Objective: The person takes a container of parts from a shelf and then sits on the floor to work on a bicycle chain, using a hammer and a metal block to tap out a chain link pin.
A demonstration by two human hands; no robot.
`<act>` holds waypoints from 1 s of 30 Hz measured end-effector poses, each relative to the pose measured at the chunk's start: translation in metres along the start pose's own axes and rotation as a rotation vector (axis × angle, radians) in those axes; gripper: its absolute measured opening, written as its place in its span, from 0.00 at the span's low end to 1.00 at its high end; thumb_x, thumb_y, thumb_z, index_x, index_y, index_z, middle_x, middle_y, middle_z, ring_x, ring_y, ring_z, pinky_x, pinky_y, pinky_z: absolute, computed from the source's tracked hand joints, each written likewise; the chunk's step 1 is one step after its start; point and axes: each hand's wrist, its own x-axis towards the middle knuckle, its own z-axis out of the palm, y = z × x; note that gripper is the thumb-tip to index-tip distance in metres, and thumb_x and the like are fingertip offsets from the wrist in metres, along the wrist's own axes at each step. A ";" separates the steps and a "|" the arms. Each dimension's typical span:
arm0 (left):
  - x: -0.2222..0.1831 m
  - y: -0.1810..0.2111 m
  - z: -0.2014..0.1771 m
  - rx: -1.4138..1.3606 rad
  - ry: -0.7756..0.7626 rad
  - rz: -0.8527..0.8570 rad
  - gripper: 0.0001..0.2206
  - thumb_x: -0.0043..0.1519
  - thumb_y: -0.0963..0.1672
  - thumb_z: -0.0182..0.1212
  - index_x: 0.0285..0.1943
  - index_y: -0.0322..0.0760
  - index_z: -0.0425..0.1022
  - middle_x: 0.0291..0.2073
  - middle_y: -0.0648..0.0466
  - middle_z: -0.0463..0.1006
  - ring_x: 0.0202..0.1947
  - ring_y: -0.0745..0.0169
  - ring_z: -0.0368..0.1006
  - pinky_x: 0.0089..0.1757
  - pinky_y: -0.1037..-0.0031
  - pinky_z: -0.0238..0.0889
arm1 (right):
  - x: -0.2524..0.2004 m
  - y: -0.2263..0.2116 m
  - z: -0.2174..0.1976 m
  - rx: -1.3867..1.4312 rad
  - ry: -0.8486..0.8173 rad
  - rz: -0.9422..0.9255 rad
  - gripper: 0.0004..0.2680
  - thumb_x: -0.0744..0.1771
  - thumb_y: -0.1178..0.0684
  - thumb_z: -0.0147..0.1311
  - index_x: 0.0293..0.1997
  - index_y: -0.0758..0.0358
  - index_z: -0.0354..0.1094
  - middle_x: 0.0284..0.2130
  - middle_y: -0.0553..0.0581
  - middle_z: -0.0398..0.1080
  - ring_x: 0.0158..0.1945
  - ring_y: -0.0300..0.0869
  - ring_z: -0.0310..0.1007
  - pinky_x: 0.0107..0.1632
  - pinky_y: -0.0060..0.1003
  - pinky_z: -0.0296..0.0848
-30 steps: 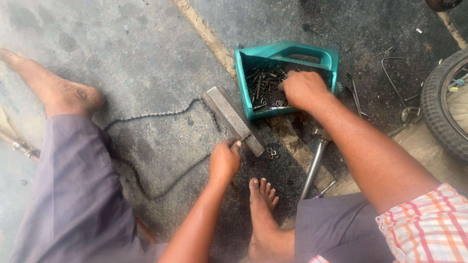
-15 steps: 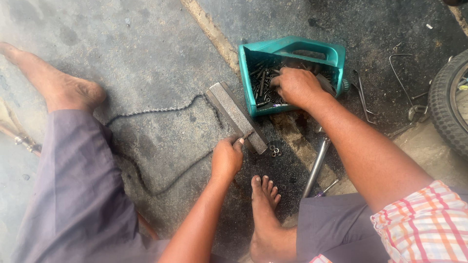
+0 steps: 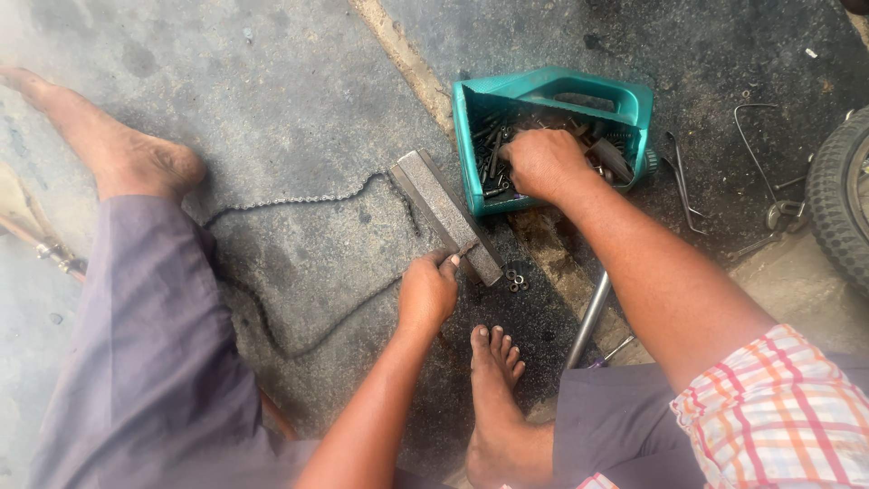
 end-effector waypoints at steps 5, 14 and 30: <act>0.000 -0.003 0.002 -0.005 0.008 0.020 0.16 0.66 0.48 0.56 0.57 0.39 0.80 0.47 0.40 0.83 0.50 0.44 0.80 0.54 0.59 0.68 | -0.003 -0.002 -0.005 0.096 0.032 0.019 0.16 0.63 0.55 0.58 0.57 0.52 0.73 0.46 0.63 0.76 0.50 0.55 0.77 0.56 0.53 0.74; -0.005 -0.002 0.001 0.009 0.021 0.029 0.15 0.66 0.47 0.56 0.57 0.41 0.81 0.48 0.40 0.82 0.51 0.42 0.79 0.54 0.58 0.68 | -0.030 0.022 -0.010 0.181 0.015 0.107 0.13 0.68 0.48 0.58 0.58 0.53 0.72 0.48 0.59 0.73 0.51 0.49 0.76 0.58 0.50 0.75; -0.004 0.006 -0.004 -0.010 -0.039 -0.042 0.15 0.66 0.47 0.54 0.58 0.41 0.79 0.50 0.45 0.82 0.51 0.48 0.80 0.55 0.60 0.67 | -0.007 -0.003 -0.006 0.055 -0.004 0.038 0.13 0.64 0.51 0.62 0.53 0.53 0.75 0.46 0.61 0.77 0.52 0.55 0.76 0.57 0.52 0.74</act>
